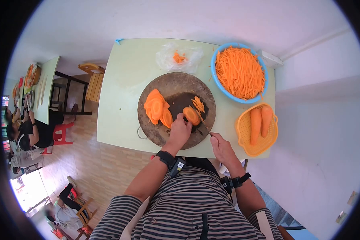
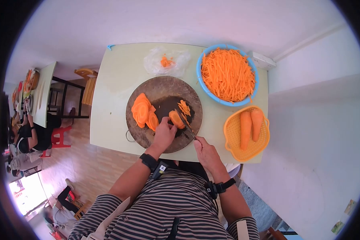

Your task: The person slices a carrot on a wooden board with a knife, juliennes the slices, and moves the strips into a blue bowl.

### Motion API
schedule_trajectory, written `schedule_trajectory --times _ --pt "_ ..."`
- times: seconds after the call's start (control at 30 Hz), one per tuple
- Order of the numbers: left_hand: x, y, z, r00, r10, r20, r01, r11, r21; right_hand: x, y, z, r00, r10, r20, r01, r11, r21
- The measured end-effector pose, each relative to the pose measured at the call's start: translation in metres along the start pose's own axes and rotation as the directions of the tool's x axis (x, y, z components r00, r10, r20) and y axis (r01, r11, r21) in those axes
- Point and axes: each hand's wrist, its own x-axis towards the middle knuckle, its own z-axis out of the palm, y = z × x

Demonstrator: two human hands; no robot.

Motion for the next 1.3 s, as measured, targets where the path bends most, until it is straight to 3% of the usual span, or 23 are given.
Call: schedule_trajectory --times 0.1,0.3,0.4,0.47,0.5,0.57,0.6,0.67,0.87,0.97,1.3 --pt "0.002 0.002 0.004 0.998 -0.036 -0.045 0.033 0.998 -0.056 0.002 0.003 0.0 1.0 -0.023 -0.002 0.023 1.0 -0.019" --pt "0.005 -0.006 0.006 0.988 -0.151 0.016 0.152 0.976 -0.156 0.005 0.003 -0.004 0.999 -0.054 -0.007 0.054 0.998 0.009" --pt "0.001 0.003 -0.001 0.995 -0.101 0.011 0.101 0.989 -0.106 0.004 -0.001 -0.005 0.999 -0.044 -0.011 0.044 0.999 -0.02" --pt "-0.003 0.002 -0.002 0.994 0.097 -0.051 -0.095 0.995 0.029 0.004 -0.003 -0.006 1.0 0.002 0.015 -0.003 1.0 0.021" --pt "-0.003 0.002 -0.002 0.994 0.098 -0.05 -0.096 0.995 0.028 0.004 -0.003 -0.005 1.0 0.004 0.013 -0.004 1.0 0.02" --pt "-0.003 0.002 -0.004 0.949 0.308 -0.059 -0.283 0.922 0.263 0.004 -0.001 -0.004 0.999 0.041 0.024 -0.042 0.998 0.041" --pt "0.0 -0.001 -0.002 0.95 0.307 -0.056 -0.283 0.924 0.259 0.005 0.001 -0.003 0.999 0.046 0.023 -0.047 0.998 0.039" --pt "0.009 -0.008 0.002 0.883 0.469 -0.034 -0.436 0.844 0.314 0.004 0.005 -0.002 1.0 0.014 0.007 -0.014 0.999 0.037" --pt "0.016 -0.025 0.009 0.879 0.476 -0.033 -0.443 0.84 0.313 -0.011 -0.014 0.003 0.994 -0.107 -0.027 0.099 0.971 -0.217" --pt "0.017 -0.026 0.008 0.86 0.51 -0.035 -0.475 0.822 0.315 -0.015 -0.021 0.007 0.996 -0.085 -0.021 0.074 0.948 -0.31" --pt "0.016 -0.026 0.006 0.849 0.526 -0.048 -0.493 0.821 0.288 -0.012 -0.017 0.008 0.991 -0.1 -0.094 0.061 0.934 -0.352"
